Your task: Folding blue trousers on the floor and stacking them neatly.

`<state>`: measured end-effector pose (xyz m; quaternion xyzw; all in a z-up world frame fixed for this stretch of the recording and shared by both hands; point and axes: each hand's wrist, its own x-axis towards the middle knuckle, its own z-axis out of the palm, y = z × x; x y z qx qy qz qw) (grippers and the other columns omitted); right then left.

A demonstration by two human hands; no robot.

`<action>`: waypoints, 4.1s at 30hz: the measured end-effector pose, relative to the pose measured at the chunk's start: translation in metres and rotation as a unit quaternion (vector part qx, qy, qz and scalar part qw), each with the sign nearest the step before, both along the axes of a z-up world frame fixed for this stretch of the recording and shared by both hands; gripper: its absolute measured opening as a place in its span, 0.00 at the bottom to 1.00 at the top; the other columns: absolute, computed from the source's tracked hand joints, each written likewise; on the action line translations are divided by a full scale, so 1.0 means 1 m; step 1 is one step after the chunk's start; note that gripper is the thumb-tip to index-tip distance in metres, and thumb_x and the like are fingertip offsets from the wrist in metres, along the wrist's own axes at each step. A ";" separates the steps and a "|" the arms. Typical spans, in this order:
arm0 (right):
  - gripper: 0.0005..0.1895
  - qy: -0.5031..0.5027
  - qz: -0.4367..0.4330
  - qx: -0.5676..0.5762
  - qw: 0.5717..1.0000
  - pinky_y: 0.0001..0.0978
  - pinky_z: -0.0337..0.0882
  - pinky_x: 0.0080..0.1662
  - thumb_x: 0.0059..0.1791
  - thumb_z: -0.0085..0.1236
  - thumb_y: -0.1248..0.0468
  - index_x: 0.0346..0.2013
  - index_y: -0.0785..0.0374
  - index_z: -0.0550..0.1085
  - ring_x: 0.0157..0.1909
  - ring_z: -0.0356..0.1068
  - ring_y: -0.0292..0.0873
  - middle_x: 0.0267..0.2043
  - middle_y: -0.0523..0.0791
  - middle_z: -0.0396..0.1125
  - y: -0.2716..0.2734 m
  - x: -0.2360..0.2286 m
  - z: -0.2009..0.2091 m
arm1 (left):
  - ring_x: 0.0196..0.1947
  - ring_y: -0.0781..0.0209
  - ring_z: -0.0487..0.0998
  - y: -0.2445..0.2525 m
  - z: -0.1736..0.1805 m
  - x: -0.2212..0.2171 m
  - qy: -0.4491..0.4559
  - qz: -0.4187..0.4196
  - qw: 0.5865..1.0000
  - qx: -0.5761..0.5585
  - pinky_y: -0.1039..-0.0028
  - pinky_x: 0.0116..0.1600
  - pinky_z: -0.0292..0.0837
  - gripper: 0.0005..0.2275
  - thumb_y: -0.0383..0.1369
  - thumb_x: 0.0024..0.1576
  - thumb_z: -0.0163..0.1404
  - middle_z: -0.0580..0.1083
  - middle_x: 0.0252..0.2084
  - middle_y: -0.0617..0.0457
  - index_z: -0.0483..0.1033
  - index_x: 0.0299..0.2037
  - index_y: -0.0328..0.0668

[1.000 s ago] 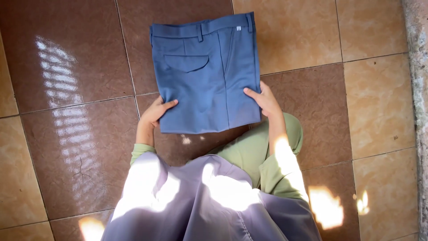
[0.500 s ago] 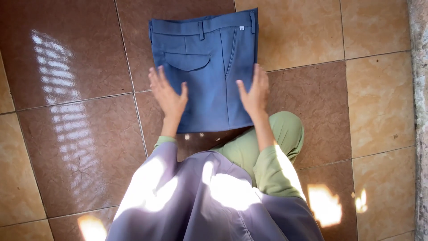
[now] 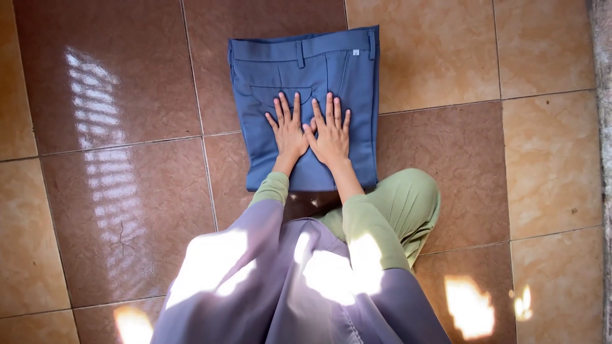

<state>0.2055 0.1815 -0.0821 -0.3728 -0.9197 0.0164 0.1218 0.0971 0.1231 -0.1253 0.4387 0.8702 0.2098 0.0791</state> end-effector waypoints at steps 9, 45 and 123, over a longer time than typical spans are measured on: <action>0.36 0.005 0.025 -0.133 0.991 0.64 0.37 0.73 0.58 0.40 0.39 0.78 0.47 0.53 0.82 0.29 0.52 0.82 0.51 0.30 0.005 0.019 0.018 | 0.81 0.46 0.30 -0.002 -0.002 0.000 -0.009 -0.010 1.000 -0.016 0.38 0.76 0.24 0.37 0.59 0.62 0.38 0.35 0.82 0.46 0.40 0.80 0.63; 0.33 0.164 -0.558 -0.160 0.797 0.63 0.35 0.70 0.58 0.32 0.42 0.74 0.55 0.56 0.78 0.41 0.55 0.75 0.55 0.51 -0.080 0.558 0.125 | 0.76 0.31 0.44 0.084 0.072 0.588 0.076 -0.484 0.868 0.077 0.33 0.73 0.43 0.31 0.55 0.63 0.36 0.51 0.74 0.29 0.59 0.72 0.48; 0.11 0.760 -0.576 0.257 0.155 0.32 0.68 0.23 0.39 0.47 0.67 0.16 0.70 0.73 0.19 0.65 0.45 0.15 0.52 0.61 -0.676 0.661 0.016 | 0.68 0.35 0.65 -0.516 0.051 0.862 -0.248 -0.793 0.355 -0.428 0.46 0.71 0.61 0.38 0.51 0.52 0.63 0.67 0.66 0.33 0.62 0.69 0.44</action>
